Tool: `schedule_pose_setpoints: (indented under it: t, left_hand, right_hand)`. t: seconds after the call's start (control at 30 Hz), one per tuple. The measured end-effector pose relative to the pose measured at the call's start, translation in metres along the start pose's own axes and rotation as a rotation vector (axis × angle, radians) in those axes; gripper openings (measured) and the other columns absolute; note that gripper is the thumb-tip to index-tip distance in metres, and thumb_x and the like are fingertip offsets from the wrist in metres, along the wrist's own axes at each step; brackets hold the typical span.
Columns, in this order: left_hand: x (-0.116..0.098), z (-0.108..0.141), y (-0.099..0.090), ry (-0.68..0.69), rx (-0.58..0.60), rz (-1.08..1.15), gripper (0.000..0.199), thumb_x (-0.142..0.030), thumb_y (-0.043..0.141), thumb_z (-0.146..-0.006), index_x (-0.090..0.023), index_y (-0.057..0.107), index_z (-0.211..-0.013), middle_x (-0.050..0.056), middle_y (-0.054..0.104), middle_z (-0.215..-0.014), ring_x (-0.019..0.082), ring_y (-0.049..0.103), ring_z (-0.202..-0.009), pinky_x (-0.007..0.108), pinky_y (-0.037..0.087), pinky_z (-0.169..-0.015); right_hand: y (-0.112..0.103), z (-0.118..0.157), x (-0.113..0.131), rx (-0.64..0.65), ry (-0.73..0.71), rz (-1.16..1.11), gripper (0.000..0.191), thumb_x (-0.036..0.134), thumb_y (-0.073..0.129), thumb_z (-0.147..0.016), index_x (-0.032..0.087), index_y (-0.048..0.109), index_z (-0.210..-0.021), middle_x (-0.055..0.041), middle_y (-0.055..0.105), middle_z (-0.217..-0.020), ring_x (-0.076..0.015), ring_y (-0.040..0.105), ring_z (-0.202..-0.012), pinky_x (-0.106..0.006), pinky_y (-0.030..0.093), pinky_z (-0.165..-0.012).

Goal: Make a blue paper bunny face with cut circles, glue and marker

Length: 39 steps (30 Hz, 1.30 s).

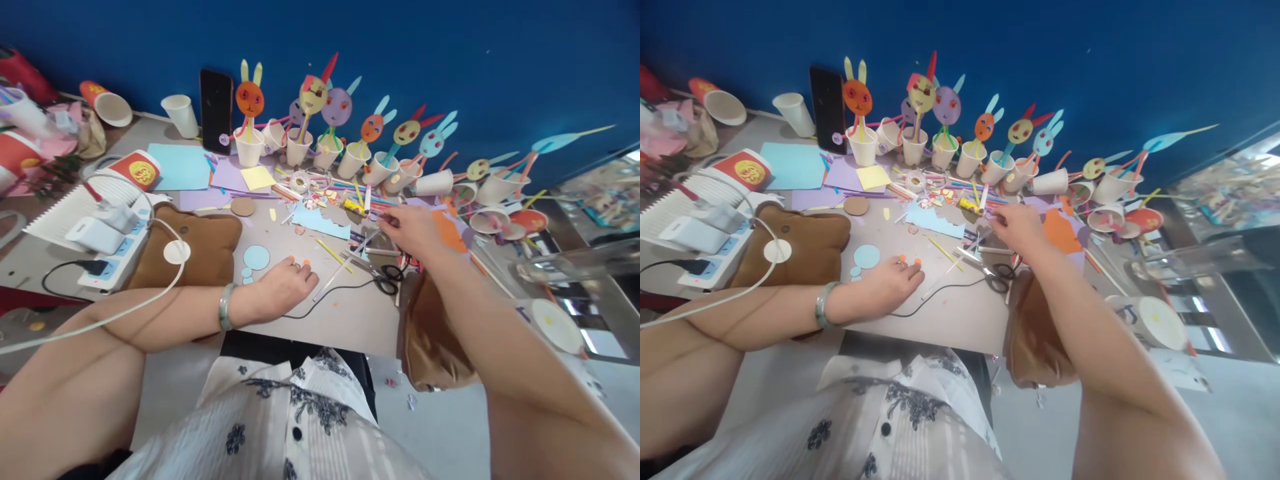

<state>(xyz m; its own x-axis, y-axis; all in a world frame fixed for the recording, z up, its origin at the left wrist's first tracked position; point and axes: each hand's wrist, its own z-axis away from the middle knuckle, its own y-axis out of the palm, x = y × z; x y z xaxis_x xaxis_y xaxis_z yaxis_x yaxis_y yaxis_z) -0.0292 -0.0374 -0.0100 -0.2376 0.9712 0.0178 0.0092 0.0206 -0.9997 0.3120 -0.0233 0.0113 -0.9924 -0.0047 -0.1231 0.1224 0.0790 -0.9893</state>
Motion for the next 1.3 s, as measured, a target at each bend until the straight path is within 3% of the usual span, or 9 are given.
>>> schedule_pose_setpoints:
  t: [0.23,0.43,0.5,0.6,0.73,0.8,0.97,1.13,1.3]
  left_hand:
    - [0.002,0.001,-0.01,-0.007,0.047,-0.003,0.03,0.004,0.042,-0.086,-0.007,0.062,-0.106,0.02,0.071,-0.104,0.022,0.071,-0.078,0.036,0.051,-0.076]
    - [0.006,-0.001,0.002,-0.023,0.0,0.098,0.029,0.001,0.051,-0.08,-0.01,0.06,-0.105,0.017,0.07,-0.1,0.024,0.069,-0.078,0.038,0.051,-0.075]
    - [0.008,-0.002,0.006,-0.027,-0.023,0.119,0.029,0.0,0.051,-0.08,-0.01,0.06,-0.106,0.017,0.069,-0.099,0.024,0.068,-0.078,0.039,0.05,-0.076]
    - [0.01,-0.003,0.009,-0.046,-0.056,0.166,0.024,-0.003,0.049,-0.086,-0.01,0.062,-0.105,0.016,0.07,-0.097,0.024,0.069,-0.084,0.04,0.05,-0.083]
    - [0.016,-0.008,0.009,-0.159,-0.181,0.419,0.022,-0.014,0.05,-0.096,-0.011,0.064,-0.113,0.016,0.071,-0.113,0.025,0.068,-0.103,0.042,0.05,-0.093]
    - [0.02,-0.011,0.009,-0.221,-0.288,0.734,0.027,-0.027,0.058,-0.097,-0.013,0.062,-0.121,0.013,0.072,-0.114,0.022,0.068,-0.1,0.038,0.052,-0.089]
    - [0.032,-0.018,0.007,-0.298,-0.529,1.502,0.049,-0.05,0.068,-0.093,-0.014,0.053,-0.122,0.001,0.067,-0.085,0.01,0.06,-0.069,0.024,0.049,-0.065]
    - [0.036,-0.018,0.001,-0.276,-0.675,1.682,0.044,-0.051,0.069,-0.093,-0.013,0.059,-0.114,0.001,0.068,-0.08,0.009,0.064,-0.069,0.022,0.051,-0.063]
    - [0.036,-0.017,-0.004,-0.219,-0.664,1.793,0.056,-0.057,0.077,-0.086,-0.013,0.066,-0.12,0.004,0.075,-0.085,0.011,0.07,-0.072,0.024,0.055,-0.066]
  right_hand:
    - [0.006,-0.046,0.04,0.009,0.005,0.122,0.044,0.037,0.047,-0.097,0.01,0.077,-0.117,-0.0239,0.069,-0.115,-0.0384,0.056,-0.113,-0.049,0.035,-0.093]
    - [0.005,-0.077,0.049,0.189,0.035,0.199,0.031,0.03,0.055,-0.09,0.01,0.078,-0.098,-0.0221,0.073,-0.107,-0.0356,0.061,-0.107,-0.047,0.037,-0.092]
    - [0.002,-0.077,0.05,0.134,0.049,0.159,0.029,0.031,0.057,-0.089,0.012,0.076,-0.098,-0.0195,0.074,-0.103,-0.0351,0.063,-0.103,-0.048,0.038,-0.093]
    - [-0.007,-0.067,0.058,-0.121,0.134,-0.177,0.027,0.039,0.055,-0.091,0.017,0.069,-0.1,-0.0134,0.073,-0.095,-0.0312,0.066,-0.094,-0.047,0.043,-0.089]
    - [-0.023,-0.035,0.087,-0.326,0.271,-1.182,0.027,0.049,0.066,-0.081,0.026,0.056,-0.088,-0.0016,0.061,-0.074,-0.0203,0.058,-0.068,-0.036,0.046,-0.066]
    - [-0.027,-0.017,0.105,-0.286,0.232,-1.303,0.028,0.051,0.065,-0.079,0.027,0.054,-0.084,0.0003,0.06,-0.072,-0.0178,0.057,-0.064,-0.033,0.046,-0.061]
    - [-0.021,0.015,0.136,-0.053,0.206,-1.685,0.034,0.049,0.081,-0.07,0.027,0.059,-0.084,0.0029,0.061,-0.07,-0.0142,0.055,-0.062,-0.029,0.043,-0.058]
    - [-0.006,0.02,0.142,0.073,0.146,-1.699,0.042,0.06,0.083,-0.072,0.028,0.061,-0.086,0.0024,0.062,-0.072,-0.0158,0.057,-0.062,-0.031,0.046,-0.058]
    - [0.004,0.018,0.142,0.217,0.102,-1.843,0.047,0.065,0.084,-0.07,0.024,0.065,-0.081,0.0021,0.061,-0.067,-0.0143,0.059,-0.061,-0.027,0.044,-0.053]
